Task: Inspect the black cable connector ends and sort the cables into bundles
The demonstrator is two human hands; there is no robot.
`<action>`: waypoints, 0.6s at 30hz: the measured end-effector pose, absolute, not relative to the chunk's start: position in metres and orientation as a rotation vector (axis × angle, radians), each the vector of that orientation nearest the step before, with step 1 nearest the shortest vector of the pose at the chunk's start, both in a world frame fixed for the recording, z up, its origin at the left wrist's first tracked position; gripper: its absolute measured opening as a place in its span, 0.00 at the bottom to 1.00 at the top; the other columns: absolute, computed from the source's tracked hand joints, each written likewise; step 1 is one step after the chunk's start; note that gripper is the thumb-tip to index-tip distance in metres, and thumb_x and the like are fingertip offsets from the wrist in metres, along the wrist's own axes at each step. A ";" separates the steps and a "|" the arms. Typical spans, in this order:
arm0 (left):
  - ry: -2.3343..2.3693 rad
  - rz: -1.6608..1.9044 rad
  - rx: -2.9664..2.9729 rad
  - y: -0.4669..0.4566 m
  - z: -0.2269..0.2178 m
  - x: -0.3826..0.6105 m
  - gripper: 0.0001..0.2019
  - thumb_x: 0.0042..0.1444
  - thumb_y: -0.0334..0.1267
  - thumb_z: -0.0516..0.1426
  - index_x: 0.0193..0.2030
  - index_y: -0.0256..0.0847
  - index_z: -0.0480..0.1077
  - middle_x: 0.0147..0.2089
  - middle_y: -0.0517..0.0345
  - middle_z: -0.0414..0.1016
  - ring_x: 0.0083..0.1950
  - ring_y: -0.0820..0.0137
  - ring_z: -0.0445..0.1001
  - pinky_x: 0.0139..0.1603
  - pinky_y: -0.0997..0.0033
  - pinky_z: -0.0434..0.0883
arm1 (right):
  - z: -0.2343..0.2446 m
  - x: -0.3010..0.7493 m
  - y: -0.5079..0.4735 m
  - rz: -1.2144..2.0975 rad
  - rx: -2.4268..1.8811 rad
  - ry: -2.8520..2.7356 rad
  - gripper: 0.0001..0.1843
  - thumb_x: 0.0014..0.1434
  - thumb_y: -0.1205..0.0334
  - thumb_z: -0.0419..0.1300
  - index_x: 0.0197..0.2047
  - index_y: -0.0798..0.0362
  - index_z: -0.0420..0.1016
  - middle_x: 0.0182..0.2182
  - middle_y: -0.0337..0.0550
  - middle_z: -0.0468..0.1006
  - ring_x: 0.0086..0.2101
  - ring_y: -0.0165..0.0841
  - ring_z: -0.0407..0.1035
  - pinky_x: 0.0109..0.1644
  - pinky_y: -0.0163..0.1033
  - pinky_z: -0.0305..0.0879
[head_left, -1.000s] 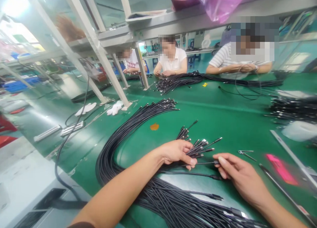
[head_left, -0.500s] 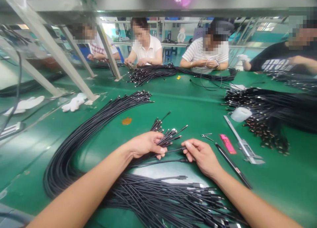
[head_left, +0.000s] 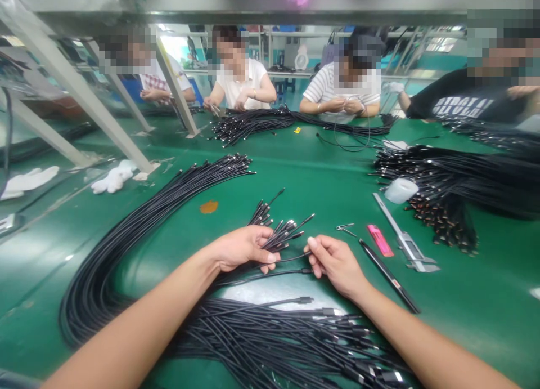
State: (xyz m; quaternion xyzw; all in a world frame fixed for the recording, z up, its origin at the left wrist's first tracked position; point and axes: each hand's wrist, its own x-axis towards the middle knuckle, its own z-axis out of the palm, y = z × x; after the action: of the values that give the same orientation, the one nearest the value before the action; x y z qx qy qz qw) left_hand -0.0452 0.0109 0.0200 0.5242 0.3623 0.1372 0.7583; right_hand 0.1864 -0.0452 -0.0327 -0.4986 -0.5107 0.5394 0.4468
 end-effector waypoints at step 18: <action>0.758 0.315 1.000 0.006 -0.011 -0.043 0.31 0.19 0.43 0.78 0.32 0.36 0.72 0.31 0.58 0.77 0.31 0.70 0.75 0.29 0.69 0.76 | -0.035 0.181 -0.054 0.966 -1.099 -1.942 0.17 0.65 0.46 0.56 0.39 0.42 0.84 0.35 0.45 0.83 0.37 0.42 0.77 0.40 0.42 0.74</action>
State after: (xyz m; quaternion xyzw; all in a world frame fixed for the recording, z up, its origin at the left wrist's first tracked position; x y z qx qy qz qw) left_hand -0.0433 0.0060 -0.0114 0.4660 0.3532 0.1467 0.7979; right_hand 0.1812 -0.0536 -0.0355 -0.4237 -0.7489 0.3724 0.3478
